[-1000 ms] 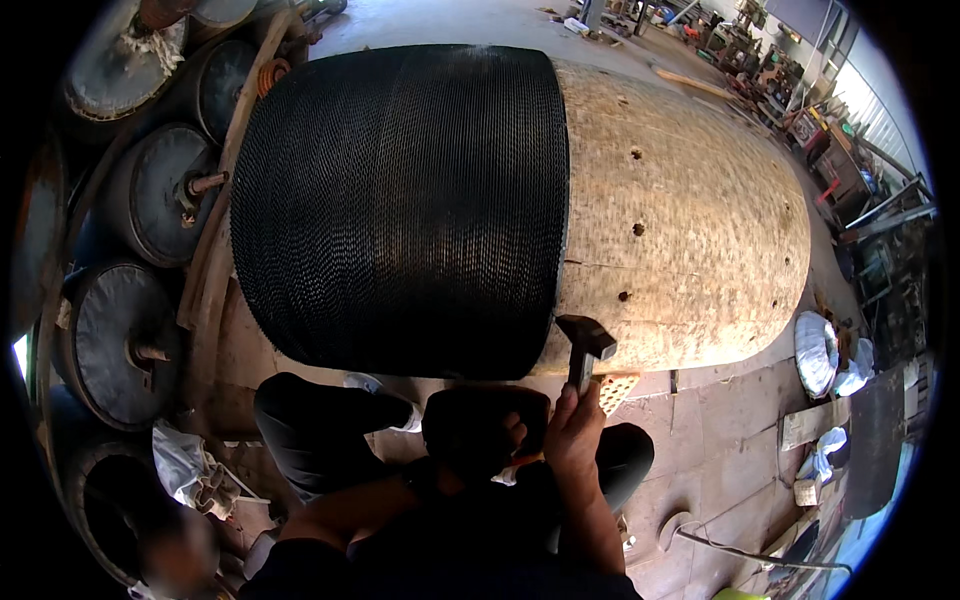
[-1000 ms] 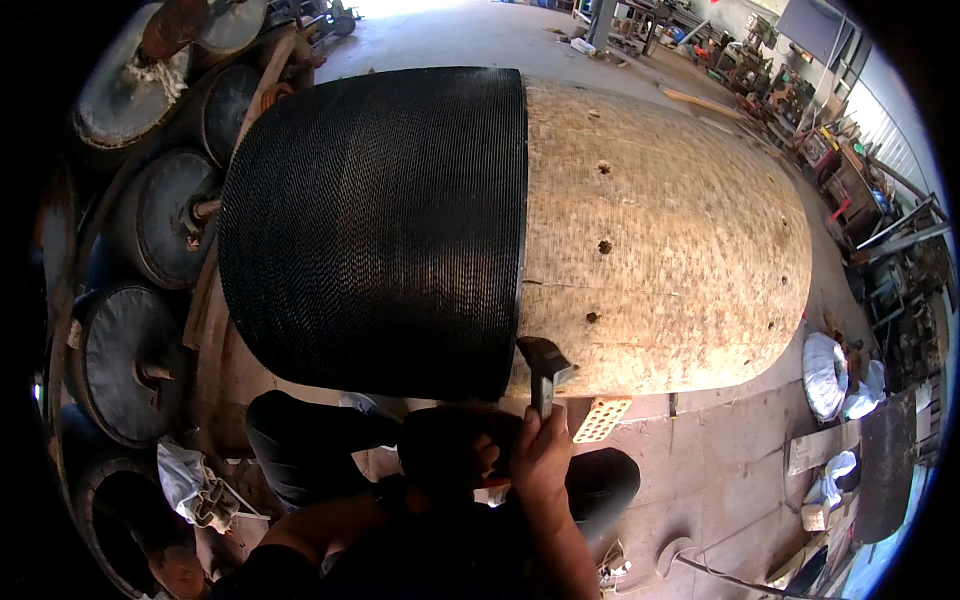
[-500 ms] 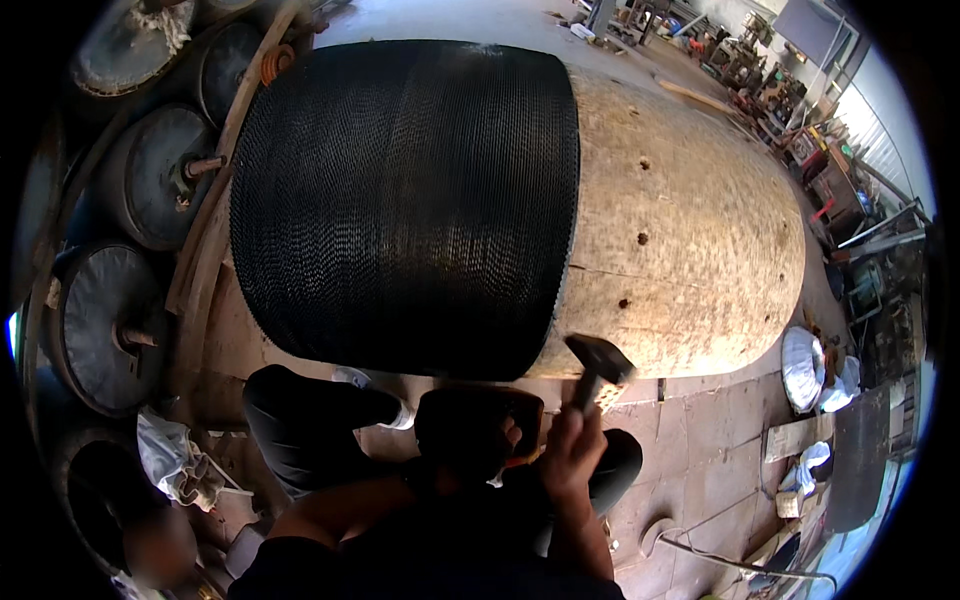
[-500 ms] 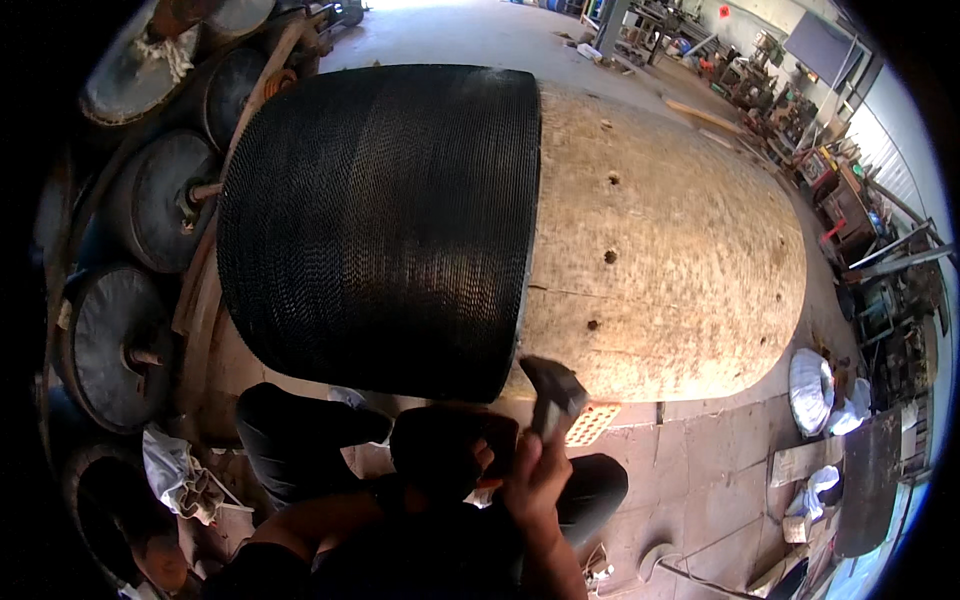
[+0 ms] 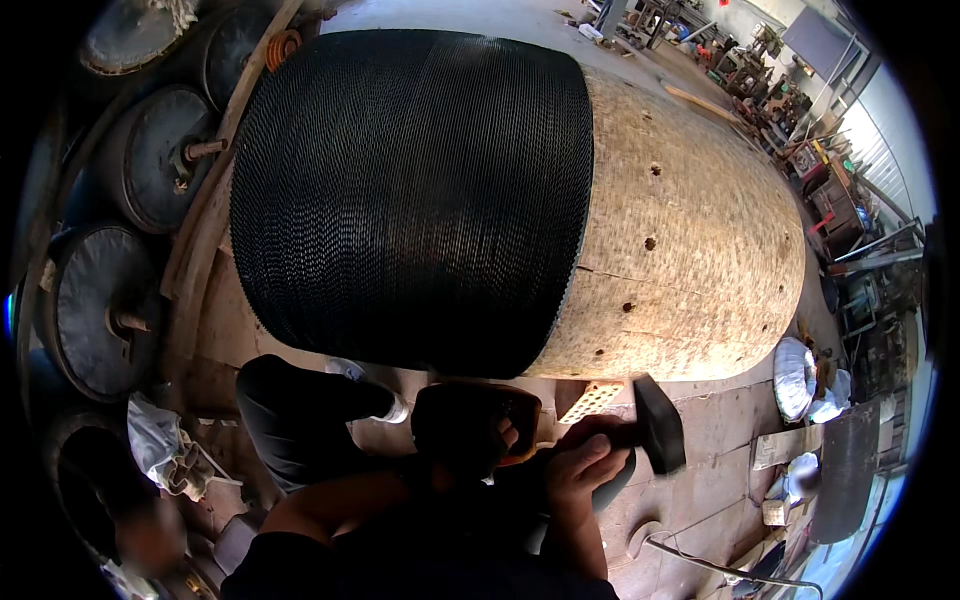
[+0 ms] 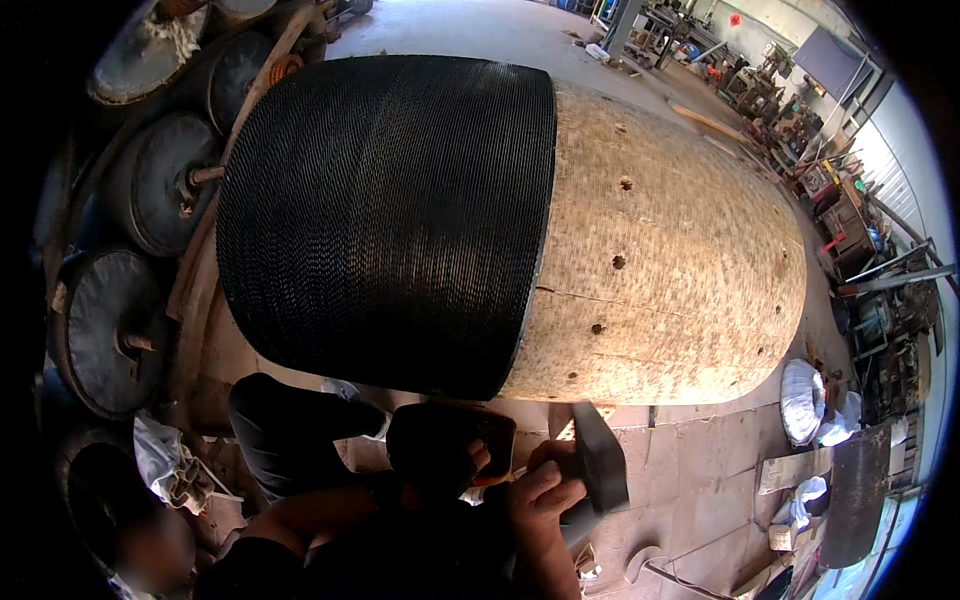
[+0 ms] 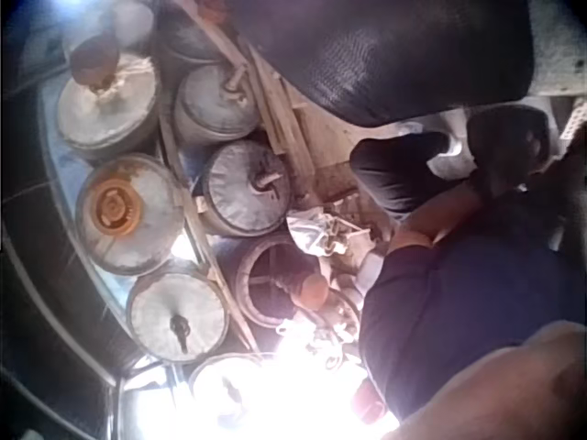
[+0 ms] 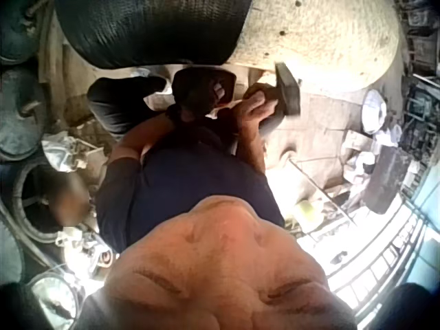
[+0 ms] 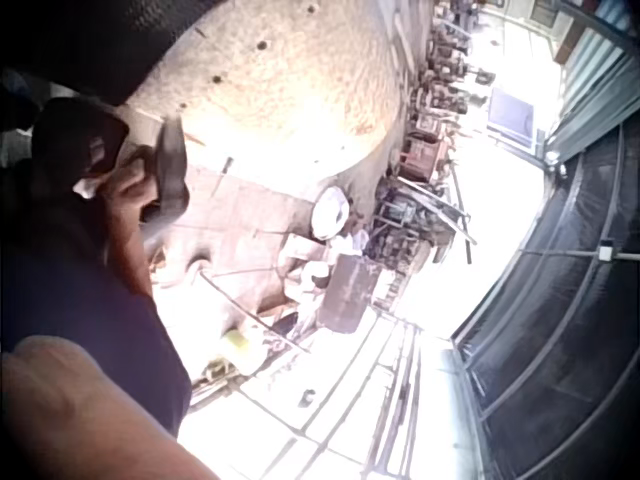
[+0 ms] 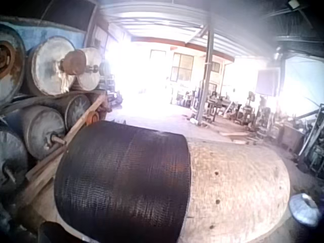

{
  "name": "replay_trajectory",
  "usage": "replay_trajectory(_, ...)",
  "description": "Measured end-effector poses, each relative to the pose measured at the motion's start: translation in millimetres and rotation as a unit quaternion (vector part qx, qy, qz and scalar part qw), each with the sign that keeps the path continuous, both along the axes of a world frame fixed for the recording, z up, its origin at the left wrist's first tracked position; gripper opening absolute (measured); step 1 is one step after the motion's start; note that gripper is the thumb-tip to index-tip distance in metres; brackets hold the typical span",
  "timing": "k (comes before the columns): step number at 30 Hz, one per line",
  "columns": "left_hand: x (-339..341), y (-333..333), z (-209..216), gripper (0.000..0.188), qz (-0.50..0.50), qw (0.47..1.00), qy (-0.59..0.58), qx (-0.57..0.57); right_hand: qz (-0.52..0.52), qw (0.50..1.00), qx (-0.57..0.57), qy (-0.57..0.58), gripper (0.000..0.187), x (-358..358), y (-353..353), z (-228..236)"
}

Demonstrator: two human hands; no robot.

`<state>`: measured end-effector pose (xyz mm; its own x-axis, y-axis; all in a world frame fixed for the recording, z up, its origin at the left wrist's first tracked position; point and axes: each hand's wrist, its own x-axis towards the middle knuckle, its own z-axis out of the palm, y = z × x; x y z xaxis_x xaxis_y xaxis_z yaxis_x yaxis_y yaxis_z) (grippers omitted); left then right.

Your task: The person hammers small nails into a black mesh material wrapped around a large cylindrical wooden object.

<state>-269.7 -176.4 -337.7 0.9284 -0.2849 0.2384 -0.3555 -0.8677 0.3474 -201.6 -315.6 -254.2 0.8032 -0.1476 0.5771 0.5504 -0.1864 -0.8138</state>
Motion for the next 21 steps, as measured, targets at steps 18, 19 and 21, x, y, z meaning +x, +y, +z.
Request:
replay_trajectory(18,50.7,56.5,75.8,0.032,0.019,0.949,-0.25,-0.19,0.041,0.97,-0.231,0.069,0.017,20.4,-1.2,-20.0)
replay_trajectory(19,58.3,66.6,83.9,0.033,0.044,0.941,-0.309,-0.131,0.047,0.976,-0.197,0.077,0.018,11.3,0.3,-13.9)
replay_trajectory(21,76.3,89.9,101.3,0.036,0.094,0.903,-0.418,-0.01,0.02,0.99,-0.134,0.028,0.018,7.8,-3.5,-12.4)
